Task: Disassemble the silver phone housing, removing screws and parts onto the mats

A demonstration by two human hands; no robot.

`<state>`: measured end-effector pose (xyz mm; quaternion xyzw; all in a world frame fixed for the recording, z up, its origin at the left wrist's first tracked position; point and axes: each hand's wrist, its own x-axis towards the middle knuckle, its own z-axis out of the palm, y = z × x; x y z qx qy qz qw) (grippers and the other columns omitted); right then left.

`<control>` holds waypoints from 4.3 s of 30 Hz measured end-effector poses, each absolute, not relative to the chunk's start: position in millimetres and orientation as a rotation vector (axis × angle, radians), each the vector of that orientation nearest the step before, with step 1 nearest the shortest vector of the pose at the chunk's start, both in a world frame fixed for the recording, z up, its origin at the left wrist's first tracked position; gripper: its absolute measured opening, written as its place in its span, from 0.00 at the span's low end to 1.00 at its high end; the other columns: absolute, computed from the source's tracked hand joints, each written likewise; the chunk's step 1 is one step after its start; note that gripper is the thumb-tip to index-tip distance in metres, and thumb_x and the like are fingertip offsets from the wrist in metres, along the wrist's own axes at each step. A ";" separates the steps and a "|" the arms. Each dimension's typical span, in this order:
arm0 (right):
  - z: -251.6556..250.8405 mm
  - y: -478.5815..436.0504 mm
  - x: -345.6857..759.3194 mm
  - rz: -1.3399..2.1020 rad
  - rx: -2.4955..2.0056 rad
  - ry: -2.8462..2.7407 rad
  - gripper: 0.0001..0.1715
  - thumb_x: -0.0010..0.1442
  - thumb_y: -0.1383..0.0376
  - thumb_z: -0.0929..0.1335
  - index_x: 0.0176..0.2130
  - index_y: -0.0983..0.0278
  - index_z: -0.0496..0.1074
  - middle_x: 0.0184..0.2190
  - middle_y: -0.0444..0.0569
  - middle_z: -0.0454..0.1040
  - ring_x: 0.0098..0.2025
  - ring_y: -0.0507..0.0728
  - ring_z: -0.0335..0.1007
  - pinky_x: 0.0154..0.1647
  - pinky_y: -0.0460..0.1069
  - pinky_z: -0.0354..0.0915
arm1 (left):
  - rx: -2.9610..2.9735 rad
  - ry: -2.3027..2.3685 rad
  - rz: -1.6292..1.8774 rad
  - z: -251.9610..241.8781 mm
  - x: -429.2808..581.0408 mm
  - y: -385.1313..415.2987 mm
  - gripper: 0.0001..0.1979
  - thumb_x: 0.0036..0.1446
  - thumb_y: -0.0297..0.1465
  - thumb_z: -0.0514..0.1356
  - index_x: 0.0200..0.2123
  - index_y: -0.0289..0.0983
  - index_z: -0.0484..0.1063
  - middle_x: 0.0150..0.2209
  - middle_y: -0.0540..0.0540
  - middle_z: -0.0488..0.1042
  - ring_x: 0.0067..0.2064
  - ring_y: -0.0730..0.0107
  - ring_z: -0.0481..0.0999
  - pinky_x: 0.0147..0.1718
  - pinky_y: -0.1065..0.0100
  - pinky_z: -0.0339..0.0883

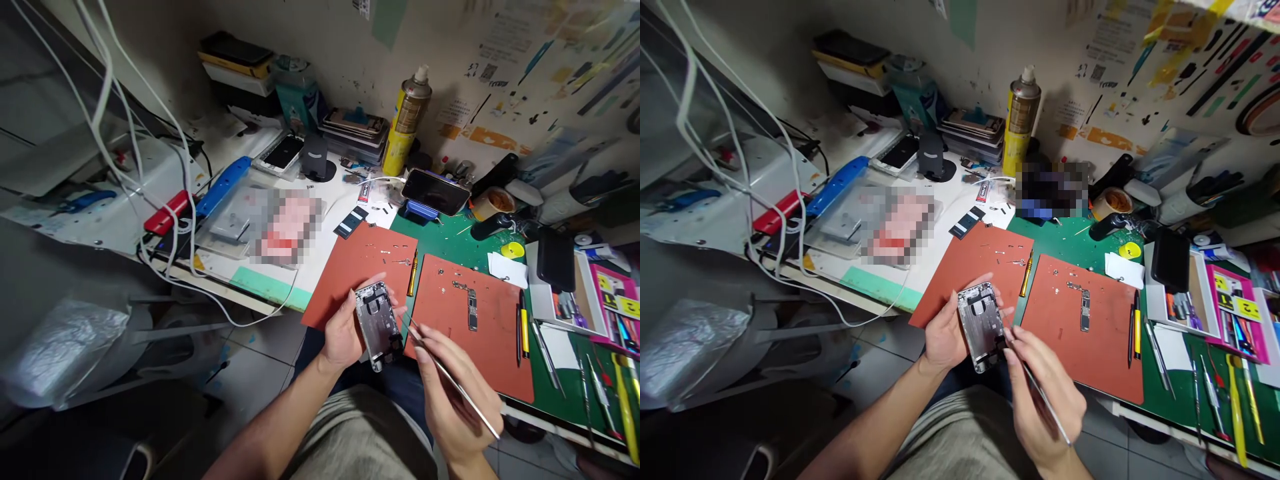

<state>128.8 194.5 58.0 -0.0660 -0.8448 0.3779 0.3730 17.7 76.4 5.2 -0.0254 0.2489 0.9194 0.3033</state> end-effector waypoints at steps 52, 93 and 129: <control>-13.0 147.4 135.9 1.173 -0.124 -2.064 0.17 0.62 0.77 0.76 0.48 0.62 0.81 0.34 0.45 0.84 0.32 0.56 0.84 0.37 0.50 0.82 | 0.062 1.404 2.034 -31.2 56.9 -9.6 0.42 0.56 0.26 0.77 0.71 0.48 0.68 0.73 0.37 0.68 0.67 0.49 0.76 0.62 0.59 0.75; -9.8 152.3 128.5 1.173 0.019 -2.181 0.23 0.63 0.80 0.74 0.54 0.61 0.80 0.40 0.47 0.86 0.38 0.57 0.85 0.43 0.52 0.82 | 0.047 1.383 2.034 -24.1 53.2 -9.1 0.40 0.56 0.28 0.77 0.70 0.46 0.70 0.71 0.34 0.69 0.63 0.49 0.79 0.61 0.57 0.76; -28.1 152.9 133.1 0.982 0.210 -2.217 0.31 0.62 0.79 0.76 0.62 0.64 0.77 0.43 0.52 0.86 0.40 0.58 0.86 0.44 0.52 0.82 | 0.027 1.320 2.112 -23.0 50.7 -6.4 0.38 0.54 0.30 0.79 0.67 0.48 0.74 0.69 0.36 0.72 0.64 0.47 0.79 0.61 0.57 0.75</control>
